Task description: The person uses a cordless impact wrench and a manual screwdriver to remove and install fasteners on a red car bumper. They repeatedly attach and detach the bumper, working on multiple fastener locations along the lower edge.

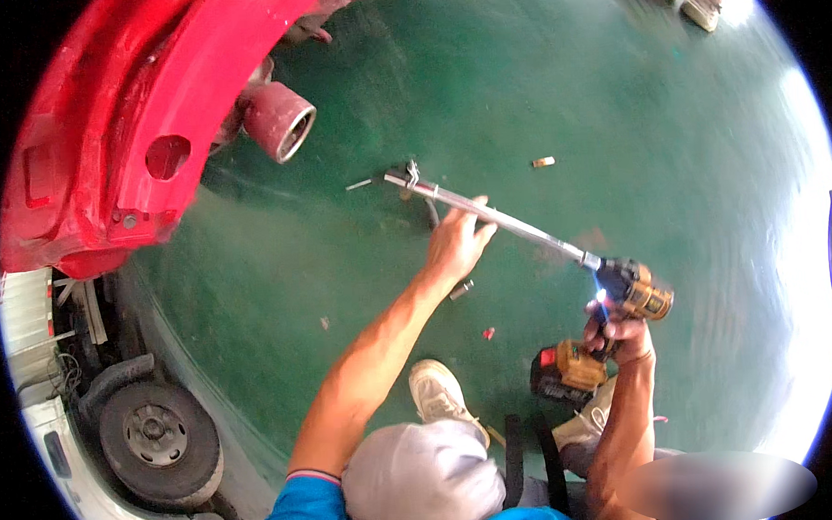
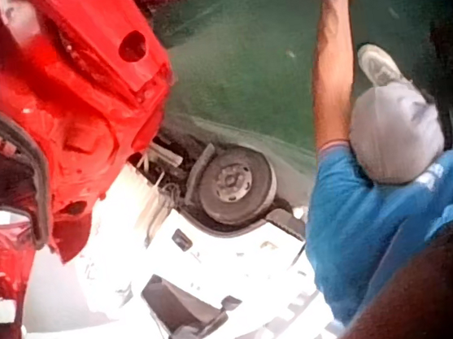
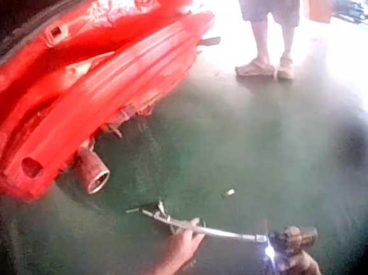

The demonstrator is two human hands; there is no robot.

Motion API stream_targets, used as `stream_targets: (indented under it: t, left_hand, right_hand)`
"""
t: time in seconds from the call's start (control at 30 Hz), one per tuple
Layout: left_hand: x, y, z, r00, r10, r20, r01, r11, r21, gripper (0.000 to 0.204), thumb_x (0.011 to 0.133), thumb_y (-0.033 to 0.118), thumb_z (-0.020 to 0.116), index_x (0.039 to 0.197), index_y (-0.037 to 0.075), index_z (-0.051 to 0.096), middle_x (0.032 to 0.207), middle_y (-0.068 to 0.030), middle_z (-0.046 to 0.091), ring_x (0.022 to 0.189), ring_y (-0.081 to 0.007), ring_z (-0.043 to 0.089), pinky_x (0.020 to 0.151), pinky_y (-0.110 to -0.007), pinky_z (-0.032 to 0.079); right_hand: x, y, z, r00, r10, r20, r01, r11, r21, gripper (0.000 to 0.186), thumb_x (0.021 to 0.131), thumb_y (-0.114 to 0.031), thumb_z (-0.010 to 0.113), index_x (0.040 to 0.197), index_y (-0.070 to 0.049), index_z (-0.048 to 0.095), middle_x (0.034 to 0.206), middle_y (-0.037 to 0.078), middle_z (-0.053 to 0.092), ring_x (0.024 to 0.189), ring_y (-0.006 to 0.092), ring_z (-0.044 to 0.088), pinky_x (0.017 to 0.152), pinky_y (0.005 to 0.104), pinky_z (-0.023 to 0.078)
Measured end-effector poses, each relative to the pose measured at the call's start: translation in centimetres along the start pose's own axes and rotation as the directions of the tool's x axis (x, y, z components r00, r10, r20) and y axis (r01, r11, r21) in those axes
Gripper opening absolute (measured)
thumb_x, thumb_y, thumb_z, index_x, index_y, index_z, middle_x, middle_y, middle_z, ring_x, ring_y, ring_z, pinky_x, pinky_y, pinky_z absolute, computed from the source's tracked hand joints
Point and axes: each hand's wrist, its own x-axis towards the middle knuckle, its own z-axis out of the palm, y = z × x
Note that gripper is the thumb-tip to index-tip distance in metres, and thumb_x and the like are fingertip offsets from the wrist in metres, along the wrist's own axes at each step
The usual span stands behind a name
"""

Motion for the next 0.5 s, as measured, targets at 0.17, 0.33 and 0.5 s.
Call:
stream_targets:
  t: [0.17, 0.33, 0.5]
  left_hand:
    - [-0.1, -2.5, 3.0, 0.989, 0.012, 0.145, -0.014, 1.000, 0.009, 0.033, 0.084, 0.016, 0.069, 0.110, -0.002, 0.060, 0.094, -0.0163, 0.066, 0.079, -0.0310, 0.067, 0.068, -0.039, 0.053]
    - [-4.9, -3.2, -2.7, 0.826, -0.460, 0.325, 0.516, 0.387, -0.764, 0.017, 0.092, 0.010, 0.063, 0.104, -0.002, 0.062, 0.096, -0.0113, 0.068, 0.084, -0.0223, 0.068, 0.071, -0.031, 0.057]
    - [-8.9, -3.4, -15.0, 0.853, -0.516, 0.077, 0.026, -0.105, -0.994, 0.016, 0.096, 0.007, 0.057, 0.110, 0.001, 0.062, 0.106, -0.0124, 0.068, 0.101, -0.0228, 0.067, 0.089, -0.030, 0.058]
  right_hand:
    - [1.0, -3.3, 1.2, 0.997, -0.025, 0.072, 0.029, 0.998, -0.059, 0.052, 0.061, -0.006, 0.082, 0.111, -0.007, 0.066, 0.105, 0.016, 0.068, 0.064, 0.0267, 0.065, 0.053, 0.0351, 0.050]
    - [3.5, -8.3, 3.3, 0.980, 0.080, 0.183, -0.041, 0.977, -0.208, 0.049, 0.066, -0.009, 0.078, 0.112, -0.004, 0.064, 0.094, 0.017, 0.069, 0.060, 0.0233, 0.063, 0.052, 0.0355, 0.049]
    - [2.6, -13.0, 6.6, 0.961, 0.129, 0.244, -0.024, 0.920, -0.392, 0.053, 0.063, -0.015, 0.074, 0.113, -0.003, 0.062, 0.078, 0.019, 0.068, 0.054, 0.0250, 0.062, 0.047, 0.0354, 0.050]
